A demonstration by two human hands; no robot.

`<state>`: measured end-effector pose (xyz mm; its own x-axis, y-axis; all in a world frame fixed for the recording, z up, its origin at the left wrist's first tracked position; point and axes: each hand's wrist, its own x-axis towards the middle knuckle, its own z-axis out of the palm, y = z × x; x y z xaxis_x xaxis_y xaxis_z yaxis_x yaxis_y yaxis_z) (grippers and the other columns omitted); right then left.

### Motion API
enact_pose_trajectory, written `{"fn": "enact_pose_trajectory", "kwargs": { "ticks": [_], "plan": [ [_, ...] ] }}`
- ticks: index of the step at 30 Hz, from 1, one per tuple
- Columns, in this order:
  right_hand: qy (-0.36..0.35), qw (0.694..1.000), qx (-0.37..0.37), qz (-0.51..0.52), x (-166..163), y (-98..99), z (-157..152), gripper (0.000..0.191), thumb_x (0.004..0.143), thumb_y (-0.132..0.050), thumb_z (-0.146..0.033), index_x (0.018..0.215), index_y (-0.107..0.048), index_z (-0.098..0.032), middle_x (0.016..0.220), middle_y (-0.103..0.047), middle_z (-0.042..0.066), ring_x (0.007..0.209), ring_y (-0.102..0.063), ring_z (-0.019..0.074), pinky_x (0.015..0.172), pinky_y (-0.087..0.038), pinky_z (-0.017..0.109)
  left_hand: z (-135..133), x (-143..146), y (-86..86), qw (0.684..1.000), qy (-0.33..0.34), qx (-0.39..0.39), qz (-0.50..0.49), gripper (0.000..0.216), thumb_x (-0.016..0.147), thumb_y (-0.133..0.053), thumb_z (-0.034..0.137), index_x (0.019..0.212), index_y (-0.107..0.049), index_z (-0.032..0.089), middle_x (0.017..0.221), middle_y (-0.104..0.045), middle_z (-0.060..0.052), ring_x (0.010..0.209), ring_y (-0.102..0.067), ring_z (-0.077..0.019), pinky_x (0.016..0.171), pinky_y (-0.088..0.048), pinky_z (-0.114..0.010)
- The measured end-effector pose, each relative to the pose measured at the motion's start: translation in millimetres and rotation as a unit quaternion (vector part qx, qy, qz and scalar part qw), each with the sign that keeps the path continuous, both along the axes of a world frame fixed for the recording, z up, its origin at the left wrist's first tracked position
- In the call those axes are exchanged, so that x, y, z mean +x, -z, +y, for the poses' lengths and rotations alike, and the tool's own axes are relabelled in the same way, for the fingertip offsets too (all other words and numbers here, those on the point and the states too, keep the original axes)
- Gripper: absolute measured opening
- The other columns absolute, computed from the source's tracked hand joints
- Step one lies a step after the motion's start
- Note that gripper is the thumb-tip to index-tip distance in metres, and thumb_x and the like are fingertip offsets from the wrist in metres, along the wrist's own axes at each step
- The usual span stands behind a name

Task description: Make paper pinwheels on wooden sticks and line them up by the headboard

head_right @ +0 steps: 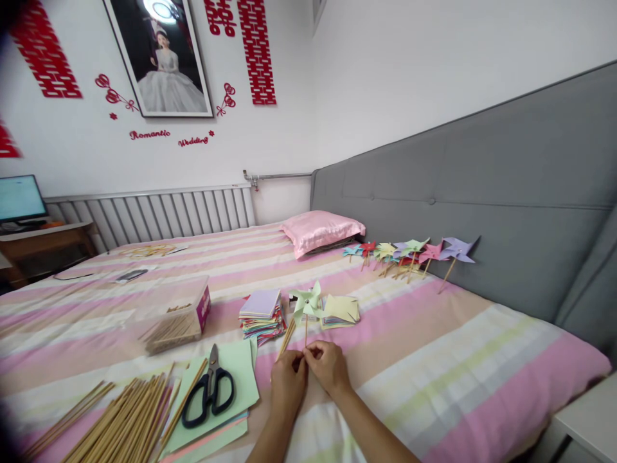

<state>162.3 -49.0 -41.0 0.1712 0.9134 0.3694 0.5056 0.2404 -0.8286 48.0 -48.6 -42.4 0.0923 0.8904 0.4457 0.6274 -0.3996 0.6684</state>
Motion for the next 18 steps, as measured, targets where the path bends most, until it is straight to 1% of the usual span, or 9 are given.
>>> {"fn": "enact_pose_trajectory", "kwargs": {
  "ticks": [6, 12, 18],
  "plan": [
    [0.0, 1.0, 0.002, 0.003, -0.4, 0.3, 0.7, 0.02, 0.076, -0.056, -0.03, 0.069, -0.068, -0.016, 0.066, -0.071, 0.002, 0.06, -0.065, 0.0154, 0.059, -0.048, 0.027, 1.1, 0.0, 0.6, 1.0, 0.001, -0.001, -0.005, 0.02, 0.082, -0.051, 0.029, 0.074, -0.06, 0.014, 0.069, -0.061, 0.001, 0.066, -0.057, -0.0122, 0.064, -0.045, -0.03],
    [0.002, 1.0, 0.001, 0.004, -0.3, 0.6, 0.8, 0.02, 0.075, -0.055, -0.031, 0.068, -0.068, -0.017, 0.067, -0.071, 0.005, 0.061, -0.065, 0.017, 0.06, -0.049, 0.027, 0.5, 0.3, -0.5, 1.0, 0.0, -0.003, -0.009, 0.021, 0.082, -0.051, 0.03, 0.073, -0.06, 0.014, 0.07, -0.061, 0.001, 0.067, -0.057, -0.0123, 0.065, -0.045, -0.03],
    [-0.003, 1.0, -0.005, -0.002, -0.5, 0.6, 0.7, 0.019, 0.077, -0.056, -0.03, 0.07, -0.067, -0.015, 0.067, -0.07, 0.003, 0.061, -0.063, 0.0145, 0.06, -0.048, 0.027, -0.1, 0.2, -0.7, 1.0, -0.002, -0.006, -0.006, 0.02, 0.082, -0.051, 0.029, 0.072, -0.06, 0.014, 0.069, -0.061, 0.001, 0.066, -0.056, -0.0121, 0.065, -0.045, -0.03]
  ]
}}
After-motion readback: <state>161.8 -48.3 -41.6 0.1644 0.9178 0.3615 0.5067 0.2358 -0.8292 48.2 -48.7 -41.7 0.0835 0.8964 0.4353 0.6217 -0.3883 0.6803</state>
